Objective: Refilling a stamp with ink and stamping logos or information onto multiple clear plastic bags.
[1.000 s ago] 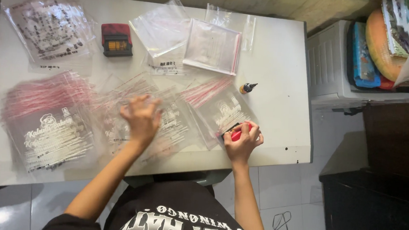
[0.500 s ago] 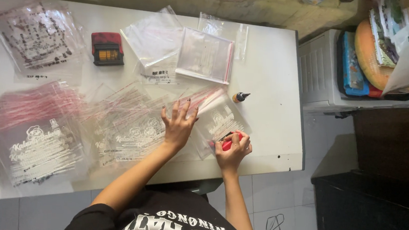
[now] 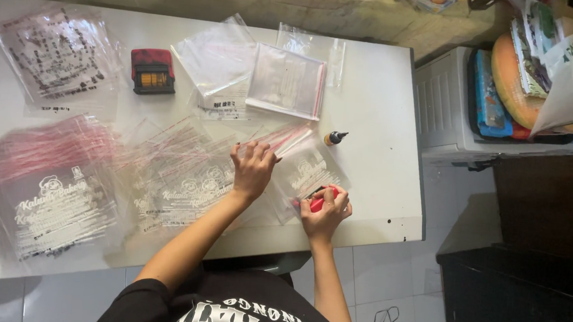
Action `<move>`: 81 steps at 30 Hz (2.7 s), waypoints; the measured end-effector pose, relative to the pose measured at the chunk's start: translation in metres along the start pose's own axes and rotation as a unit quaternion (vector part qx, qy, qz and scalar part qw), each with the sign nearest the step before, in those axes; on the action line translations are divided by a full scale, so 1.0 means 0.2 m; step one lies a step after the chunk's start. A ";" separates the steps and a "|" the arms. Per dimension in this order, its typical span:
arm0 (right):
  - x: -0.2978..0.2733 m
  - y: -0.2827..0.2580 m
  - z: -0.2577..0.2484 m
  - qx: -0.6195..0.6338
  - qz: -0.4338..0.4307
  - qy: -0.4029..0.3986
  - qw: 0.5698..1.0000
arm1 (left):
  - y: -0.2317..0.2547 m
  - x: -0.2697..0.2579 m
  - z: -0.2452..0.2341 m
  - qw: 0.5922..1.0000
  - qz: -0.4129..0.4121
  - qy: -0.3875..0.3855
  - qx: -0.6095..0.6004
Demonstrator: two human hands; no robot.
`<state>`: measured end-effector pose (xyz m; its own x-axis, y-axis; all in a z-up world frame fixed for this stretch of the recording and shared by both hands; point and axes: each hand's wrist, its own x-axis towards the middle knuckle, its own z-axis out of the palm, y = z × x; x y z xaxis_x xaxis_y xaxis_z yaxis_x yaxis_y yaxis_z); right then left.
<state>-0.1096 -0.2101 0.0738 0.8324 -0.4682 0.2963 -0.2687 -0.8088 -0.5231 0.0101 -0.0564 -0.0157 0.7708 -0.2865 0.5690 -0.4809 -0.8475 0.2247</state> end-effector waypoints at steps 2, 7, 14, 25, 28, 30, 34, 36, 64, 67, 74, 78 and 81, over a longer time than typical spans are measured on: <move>-0.01 -0.02 -0.01 -0.003 0.005 -0.003 1.000 | 0.00 0.00 -0.03 1.000 0.001 0.017 -0.002; -0.02 0.02 0.00 -0.004 0.005 -0.005 1.000 | 0.04 0.01 -0.06 0.998 0.025 0.055 0.012; 0.02 0.00 -0.09 0.028 0.007 0.028 0.999 | 0.08 -0.02 -0.06 0.974 -0.043 -0.022 -0.220; 0.01 0.04 -0.10 0.032 -0.003 0.026 0.999 | -0.74 -0.21 -0.57 0.985 -0.105 -0.116 -0.075; 0.02 0.03 -0.08 0.006 -0.023 0.016 1.000 | -0.82 -0.31 -0.61 0.981 -0.067 -0.157 0.093; 0.02 0.01 -0.08 -0.011 -0.028 0.012 0.999 | -0.81 -0.32 -0.61 0.973 -0.064 -0.178 0.129; 0.04 0.02 -0.07 -0.013 -0.020 0.006 1.000 | -0.70 -0.22 -0.54 0.978 -0.068 -0.140 0.136; 0.01 0.04 -0.05 -0.012 -0.013 0.000 1.000 | -0.59 -0.20 -0.42 0.982 -0.072 -0.132 0.118; 0.05 -0.02 -0.22 0.059 -0.004 0.040 0.997 | -0.10 0.07 -0.46 0.840 -0.285 -0.055 -0.458; 0.04 -0.04 -0.21 0.056 -0.005 0.034 0.998 | -0.25 0.00 -0.59 0.833 -0.313 -0.102 -0.445; 0.03 0.00 -0.12 0.227 0.011 0.054 0.972 | -0.29 -0.16 -0.39 0.815 -0.274 -0.214 -0.464; 0.09 -0.06 -0.18 0.329 0.023 0.065 0.942 | -0.17 -0.08 -0.48 0.840 -0.204 -0.234 -0.444; 0.12 -0.10 -0.21 0.393 0.036 0.075 0.916 | -0.10 0.00 -0.59 0.908 -0.067 -0.172 -0.376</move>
<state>-0.1043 -0.2197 0.1244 0.7342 -0.6017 0.3146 0.1608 -0.2960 -0.9415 -0.0292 0.0133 0.0730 0.8660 -0.4356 0.2455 -0.4230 -0.3765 0.8242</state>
